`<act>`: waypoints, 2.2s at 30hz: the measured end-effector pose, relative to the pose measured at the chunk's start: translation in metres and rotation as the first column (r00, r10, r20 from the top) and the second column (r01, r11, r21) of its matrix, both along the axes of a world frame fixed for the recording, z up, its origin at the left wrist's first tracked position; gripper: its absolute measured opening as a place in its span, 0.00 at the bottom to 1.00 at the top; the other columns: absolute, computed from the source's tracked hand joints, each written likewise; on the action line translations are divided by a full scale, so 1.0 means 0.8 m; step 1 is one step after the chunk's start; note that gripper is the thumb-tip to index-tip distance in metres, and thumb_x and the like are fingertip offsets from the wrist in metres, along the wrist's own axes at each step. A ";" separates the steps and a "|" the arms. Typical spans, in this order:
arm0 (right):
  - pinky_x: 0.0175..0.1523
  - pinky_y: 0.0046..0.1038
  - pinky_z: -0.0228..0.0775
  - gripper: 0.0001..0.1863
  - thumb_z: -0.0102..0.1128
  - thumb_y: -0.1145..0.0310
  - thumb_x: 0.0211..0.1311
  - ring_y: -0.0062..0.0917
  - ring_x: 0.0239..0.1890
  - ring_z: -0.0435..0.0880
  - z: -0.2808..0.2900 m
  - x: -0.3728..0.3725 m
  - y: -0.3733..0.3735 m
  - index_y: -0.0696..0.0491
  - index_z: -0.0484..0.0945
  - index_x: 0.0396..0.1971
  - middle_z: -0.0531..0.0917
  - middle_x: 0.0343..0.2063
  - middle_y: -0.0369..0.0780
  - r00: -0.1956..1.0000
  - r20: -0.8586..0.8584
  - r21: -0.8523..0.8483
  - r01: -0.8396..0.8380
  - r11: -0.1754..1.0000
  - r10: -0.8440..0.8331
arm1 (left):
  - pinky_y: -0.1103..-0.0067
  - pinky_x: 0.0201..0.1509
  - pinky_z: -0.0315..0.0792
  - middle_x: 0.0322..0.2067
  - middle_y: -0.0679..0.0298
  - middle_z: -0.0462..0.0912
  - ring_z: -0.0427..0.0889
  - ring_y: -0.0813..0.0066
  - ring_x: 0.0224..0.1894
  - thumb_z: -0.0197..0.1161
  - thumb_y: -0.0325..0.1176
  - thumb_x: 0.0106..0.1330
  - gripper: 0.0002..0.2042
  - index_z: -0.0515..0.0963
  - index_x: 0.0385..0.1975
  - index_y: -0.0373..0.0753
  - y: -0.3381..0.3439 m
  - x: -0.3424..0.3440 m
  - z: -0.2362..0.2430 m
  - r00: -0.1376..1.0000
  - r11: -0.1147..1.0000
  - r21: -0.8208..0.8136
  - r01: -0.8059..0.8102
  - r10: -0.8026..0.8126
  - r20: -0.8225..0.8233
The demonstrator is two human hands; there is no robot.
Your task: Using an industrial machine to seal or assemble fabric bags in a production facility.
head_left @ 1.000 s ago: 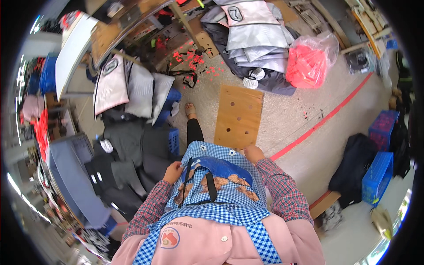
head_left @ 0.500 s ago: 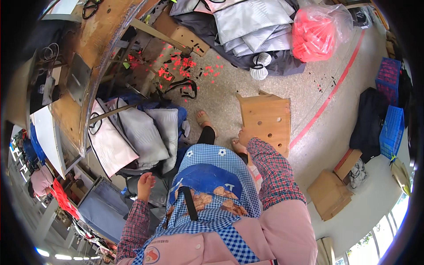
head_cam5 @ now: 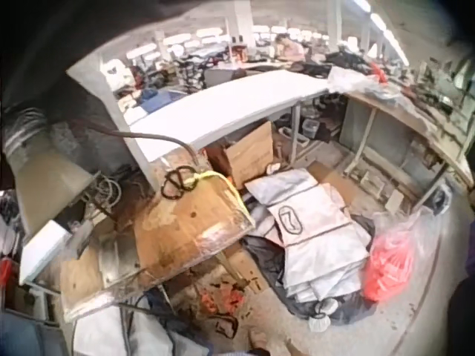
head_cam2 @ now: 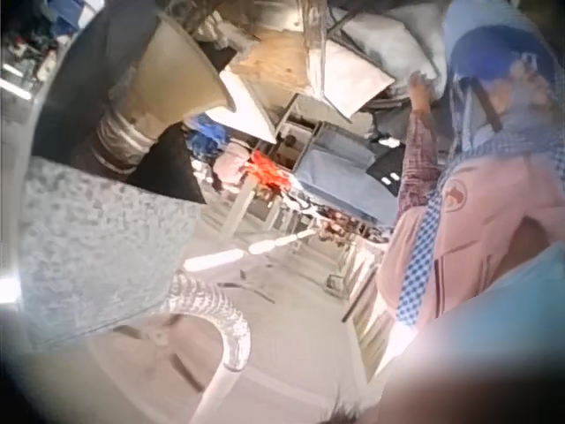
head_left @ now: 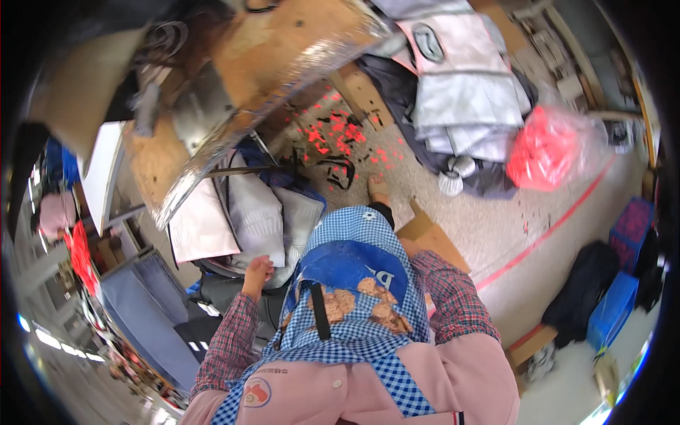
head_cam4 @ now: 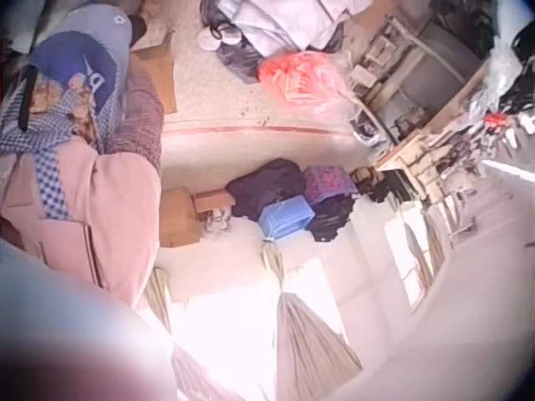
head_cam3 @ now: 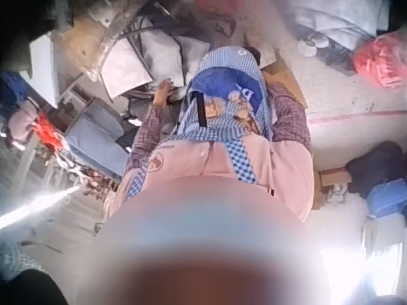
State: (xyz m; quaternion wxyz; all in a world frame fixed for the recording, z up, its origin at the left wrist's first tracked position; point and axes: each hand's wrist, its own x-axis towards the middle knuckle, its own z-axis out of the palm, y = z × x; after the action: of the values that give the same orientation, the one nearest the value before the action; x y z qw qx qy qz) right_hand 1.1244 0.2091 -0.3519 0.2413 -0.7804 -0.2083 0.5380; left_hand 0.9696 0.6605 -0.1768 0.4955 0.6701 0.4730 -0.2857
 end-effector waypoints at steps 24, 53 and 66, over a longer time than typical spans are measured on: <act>0.42 0.31 0.74 0.11 0.56 0.64 0.63 0.33 0.35 0.84 0.105 0.165 -0.014 0.55 0.81 0.37 0.85 0.31 0.45 0.818 0.558 0.184 0.042 0.982 -0.140 | 0.81 0.24 0.68 0.26 0.69 0.78 0.75 0.80 0.24 0.59 0.36 0.65 0.05 0.77 0.31 0.42 0.175 -0.071 0.045 -0.528 -0.143 -0.509 -0.849 0.172 0.832; 0.53 0.23 0.71 0.16 0.61 0.68 0.63 0.18 0.43 0.79 0.387 0.001 0.183 0.56 0.76 0.49 0.81 0.43 0.35 0.877 -0.275 0.891 0.079 0.447 0.394 | 0.79 0.16 0.70 0.15 0.58 0.81 0.78 0.71 0.13 0.60 0.51 0.62 0.26 0.80 0.20 0.28 -0.312 -0.441 0.235 0.925 0.777 0.571 -0.265 0.371 -0.076; 0.54 0.22 0.70 0.20 0.62 0.67 0.63 0.16 0.45 0.77 0.443 -0.004 0.153 0.58 0.73 0.52 0.80 0.44 0.33 0.899 -0.058 0.919 -0.122 0.376 0.433 | 0.75 0.45 0.69 0.38 0.52 0.80 0.76 0.65 0.38 0.57 0.40 0.69 0.17 0.75 0.46 0.30 -0.217 -0.002 0.301 0.450 0.635 0.768 -0.086 -0.663 0.598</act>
State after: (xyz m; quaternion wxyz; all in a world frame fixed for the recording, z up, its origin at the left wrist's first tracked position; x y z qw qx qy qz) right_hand 1.1210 0.3315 0.0029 0.5513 -0.3946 -0.5536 0.4836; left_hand 0.9677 0.4867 0.0641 0.2972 0.9288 0.0996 0.1978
